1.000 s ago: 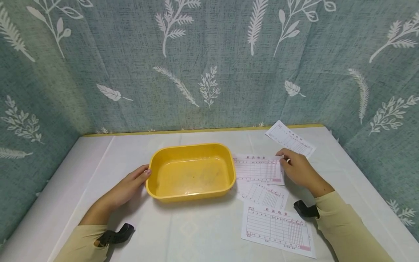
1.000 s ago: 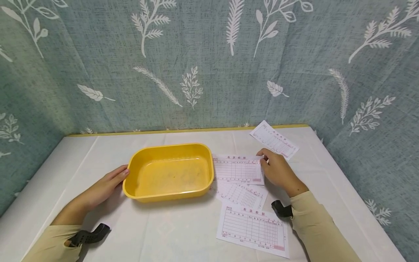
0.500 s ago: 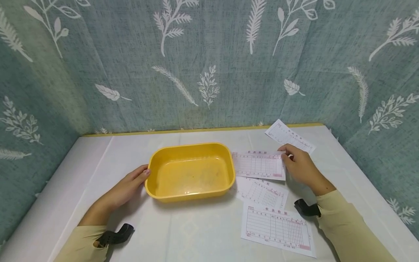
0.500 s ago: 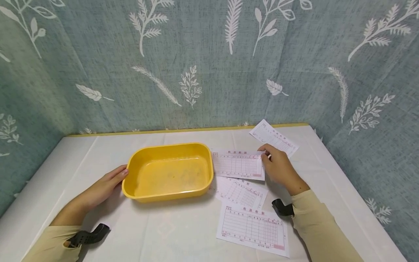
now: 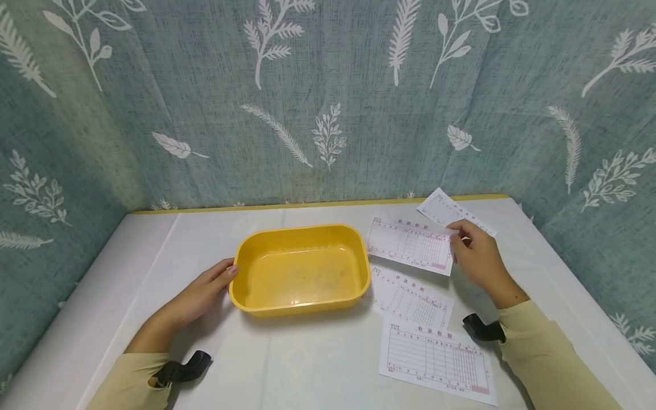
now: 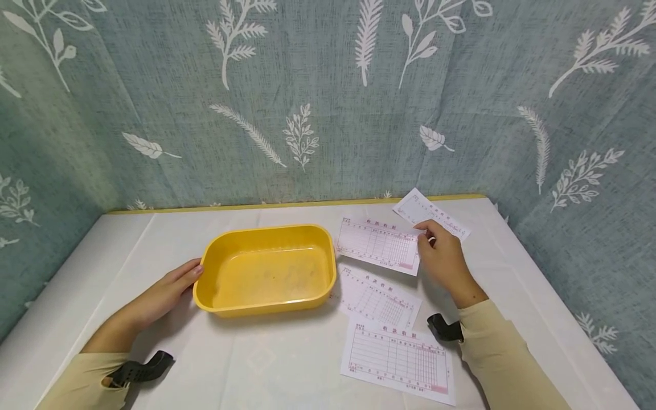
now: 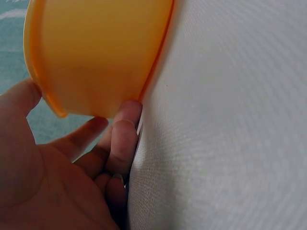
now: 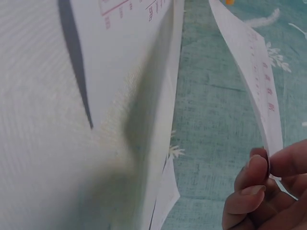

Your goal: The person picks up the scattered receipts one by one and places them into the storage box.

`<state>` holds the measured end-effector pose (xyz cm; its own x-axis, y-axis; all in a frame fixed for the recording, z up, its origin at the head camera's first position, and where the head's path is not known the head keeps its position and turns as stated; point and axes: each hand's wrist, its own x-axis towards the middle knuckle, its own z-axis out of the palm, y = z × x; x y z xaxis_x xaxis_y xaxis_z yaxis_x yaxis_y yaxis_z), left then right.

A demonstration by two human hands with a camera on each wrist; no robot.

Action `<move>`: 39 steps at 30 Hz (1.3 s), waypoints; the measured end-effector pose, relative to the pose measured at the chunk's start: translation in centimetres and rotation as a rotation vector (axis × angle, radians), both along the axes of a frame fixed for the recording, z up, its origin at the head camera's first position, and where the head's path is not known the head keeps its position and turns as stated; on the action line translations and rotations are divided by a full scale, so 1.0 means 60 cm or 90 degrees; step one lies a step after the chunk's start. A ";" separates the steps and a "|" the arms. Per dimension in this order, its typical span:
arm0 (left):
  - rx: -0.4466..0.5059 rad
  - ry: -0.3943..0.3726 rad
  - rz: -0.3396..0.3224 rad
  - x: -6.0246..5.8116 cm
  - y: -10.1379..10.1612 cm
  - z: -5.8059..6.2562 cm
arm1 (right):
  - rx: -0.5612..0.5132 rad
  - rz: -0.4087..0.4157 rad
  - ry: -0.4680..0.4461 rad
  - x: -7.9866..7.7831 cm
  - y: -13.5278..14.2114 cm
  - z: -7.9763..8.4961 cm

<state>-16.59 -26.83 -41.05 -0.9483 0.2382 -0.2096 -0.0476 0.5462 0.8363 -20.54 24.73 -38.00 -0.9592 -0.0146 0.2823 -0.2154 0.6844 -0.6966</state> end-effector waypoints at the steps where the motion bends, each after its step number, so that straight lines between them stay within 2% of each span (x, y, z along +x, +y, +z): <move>1: -0.003 -0.004 0.001 0.000 0.000 0.000 | -0.003 -0.005 0.006 0.001 -0.001 0.000; 9: -0.002 -0.005 0.004 0.001 -0.001 -0.001 | -0.024 -0.047 0.034 0.003 -0.006 0.003; 19: -0.008 -0.001 0.001 0.000 0.001 0.004 | -0.075 -0.088 0.104 0.009 -0.016 0.015; 25: -0.014 -0.010 0.001 -0.001 0.002 0.006 | -0.083 -0.092 0.109 0.016 -0.021 0.025; 31: -0.011 -0.001 0.004 -0.002 0.001 0.007 | -0.122 -0.099 0.138 0.017 -0.024 0.033; 39: -0.019 -0.012 0.007 -0.001 0.001 0.004 | -0.144 -0.115 0.126 0.015 -0.025 0.031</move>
